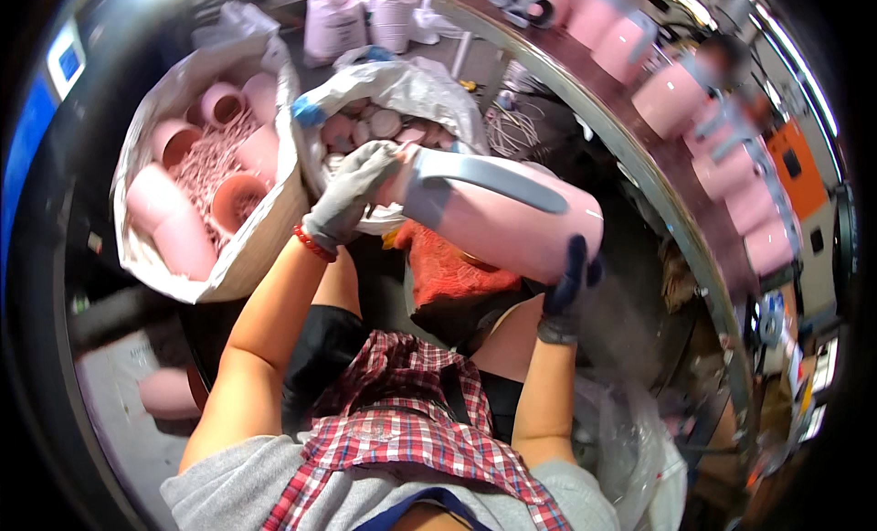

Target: The person assembles pink plastic jugs by hand, fitting the gray top handles onto the pink bodies, inserting internal components, and placing the assembled units on a workspace.

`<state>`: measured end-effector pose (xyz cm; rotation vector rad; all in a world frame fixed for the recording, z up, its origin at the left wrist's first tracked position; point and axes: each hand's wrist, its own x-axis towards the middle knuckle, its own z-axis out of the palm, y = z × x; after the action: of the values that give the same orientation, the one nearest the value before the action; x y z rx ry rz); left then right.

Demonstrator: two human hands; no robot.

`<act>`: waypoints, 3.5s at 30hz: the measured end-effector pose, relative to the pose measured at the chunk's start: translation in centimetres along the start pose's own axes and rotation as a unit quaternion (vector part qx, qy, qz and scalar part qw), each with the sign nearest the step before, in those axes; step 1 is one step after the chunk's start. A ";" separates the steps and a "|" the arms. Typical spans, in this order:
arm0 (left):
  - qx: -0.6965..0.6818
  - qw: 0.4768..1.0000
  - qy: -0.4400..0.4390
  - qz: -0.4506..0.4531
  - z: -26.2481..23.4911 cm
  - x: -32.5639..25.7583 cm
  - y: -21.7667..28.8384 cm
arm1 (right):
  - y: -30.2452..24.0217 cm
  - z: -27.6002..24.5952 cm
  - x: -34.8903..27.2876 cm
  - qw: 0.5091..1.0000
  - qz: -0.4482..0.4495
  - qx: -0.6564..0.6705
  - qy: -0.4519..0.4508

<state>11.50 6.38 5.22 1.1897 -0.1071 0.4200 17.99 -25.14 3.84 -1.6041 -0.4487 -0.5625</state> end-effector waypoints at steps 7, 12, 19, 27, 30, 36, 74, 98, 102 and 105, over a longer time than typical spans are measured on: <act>0.478 0.848 -0.032 0.229 -1.0 -2.8 1.2 | -7.1 0.2 -2.9 0.996 -0.018 0.082 -0.032; 0.173 0.984 -0.018 -0.029 -1.6 -3.3 0.6 | -7.9 -1.6 -4.3 0.980 -0.088 0.104 -0.147; 0.388 0.851 0.036 0.351 3.1 -6.3 6.3 | -1.9 0.9 -3.3 0.958 -0.236 -0.163 -0.004; 0.386 0.637 -0.297 0.598 11.2 -9.3 10.8 | 1.2 1.8 -0.1 0.838 0.073 -0.040 -0.539; 0.304 0.613 -0.407 0.606 13.3 -13.6 9.2 | 2.1 3.8 -0.2 0.660 0.069 0.002 -0.748; 0.331 0.572 -0.459 0.594 13.5 -13.3 9.8 | -4.0 7.1 1.7 0.751 0.111 0.004 -0.650; 0.377 0.686 0.602 0.157 -34.8 -35.6 16.6 | 0.0 -15.2 40.6 0.947 -0.149 -0.283 -0.026; 0.448 0.619 0.639 -0.088 -31.1 -49.5 7.7 | -4.0 5.0 25.9 0.868 -0.297 -0.277 -0.286; 0.611 0.649 0.453 -0.007 -22.7 -41.3 15.3 | -12.4 12.3 11.7 0.796 -0.373 -0.211 -0.427; 0.685 0.684 0.246 0.046 -16.9 -34.3 17.4 | -17.7 15.5 4.2 0.679 -0.539 -0.208 -0.453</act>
<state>-28.77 18.19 3.86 2.5000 0.7745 0.9716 12.39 -7.93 19.50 -1.8586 -2.2620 -0.7047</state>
